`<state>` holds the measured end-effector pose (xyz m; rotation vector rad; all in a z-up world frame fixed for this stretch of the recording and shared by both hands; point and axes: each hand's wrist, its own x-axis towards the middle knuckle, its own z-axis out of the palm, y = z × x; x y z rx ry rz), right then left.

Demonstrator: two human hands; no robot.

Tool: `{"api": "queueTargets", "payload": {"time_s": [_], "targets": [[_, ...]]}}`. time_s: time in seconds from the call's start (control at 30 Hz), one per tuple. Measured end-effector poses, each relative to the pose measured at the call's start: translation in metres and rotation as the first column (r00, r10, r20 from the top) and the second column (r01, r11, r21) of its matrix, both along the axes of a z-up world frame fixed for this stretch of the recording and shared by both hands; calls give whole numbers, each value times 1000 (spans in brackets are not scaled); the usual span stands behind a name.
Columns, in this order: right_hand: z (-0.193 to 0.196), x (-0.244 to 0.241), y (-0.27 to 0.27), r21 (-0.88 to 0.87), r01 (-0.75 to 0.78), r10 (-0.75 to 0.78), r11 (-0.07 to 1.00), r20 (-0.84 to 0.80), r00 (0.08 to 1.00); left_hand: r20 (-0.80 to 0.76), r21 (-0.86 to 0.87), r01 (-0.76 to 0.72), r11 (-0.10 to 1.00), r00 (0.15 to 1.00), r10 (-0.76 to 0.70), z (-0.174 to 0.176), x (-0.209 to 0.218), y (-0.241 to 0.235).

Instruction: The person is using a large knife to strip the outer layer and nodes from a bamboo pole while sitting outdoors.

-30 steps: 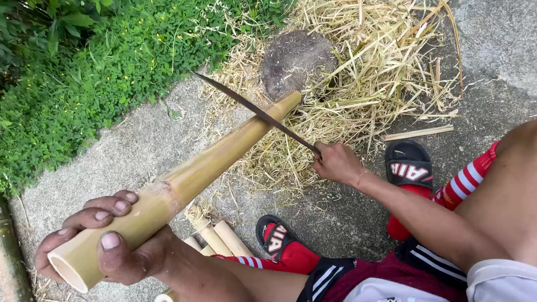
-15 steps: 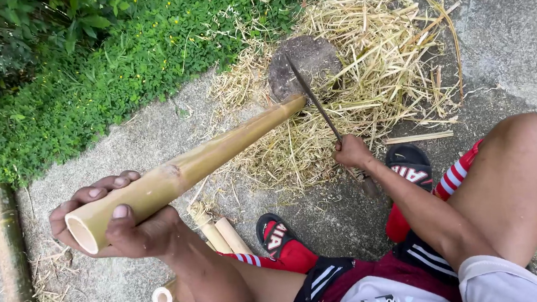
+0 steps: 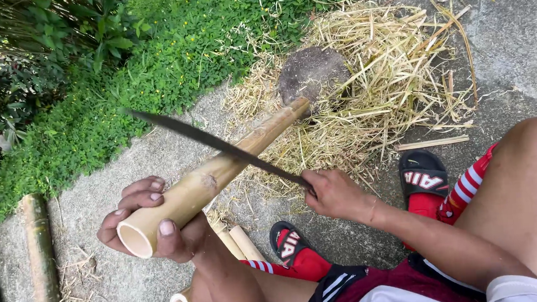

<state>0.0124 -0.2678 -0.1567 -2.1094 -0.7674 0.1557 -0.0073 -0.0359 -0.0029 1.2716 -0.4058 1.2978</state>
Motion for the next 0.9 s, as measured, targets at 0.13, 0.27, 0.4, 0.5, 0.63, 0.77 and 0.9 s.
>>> {"api": "queueTargets", "payload": {"time_s": [0.13,0.27,0.4,0.5,0.63,0.77,0.9], "targets": [[37,-26,1,69,-63,58,996,69,996,35,-18,-56,998,998,57,4,-2,-15],[4,-11,9,43,-82,81,996,27,996,-30,-57,-160,985,987,159,2,-4,-20],[-56,29,13,-222,-80,25,972,-238,971,-60,-47,-176,983,983,173,6,-3,-12],[-30,25,7,-110,-45,14,993,-269,963,-6,-66,-179,982,984,179,4,2,0],[7,-3,10,34,-67,69,997,-80,994,-80,-60,-181,982,981,176,1,-2,-2],[-24,13,19,-43,-92,91,995,-33,995,-39,-76,-183,980,983,181,3,-2,0],[-82,51,13,-262,-12,-80,965,-340,937,-28,-56,-171,984,985,169,1,-1,11]]}}
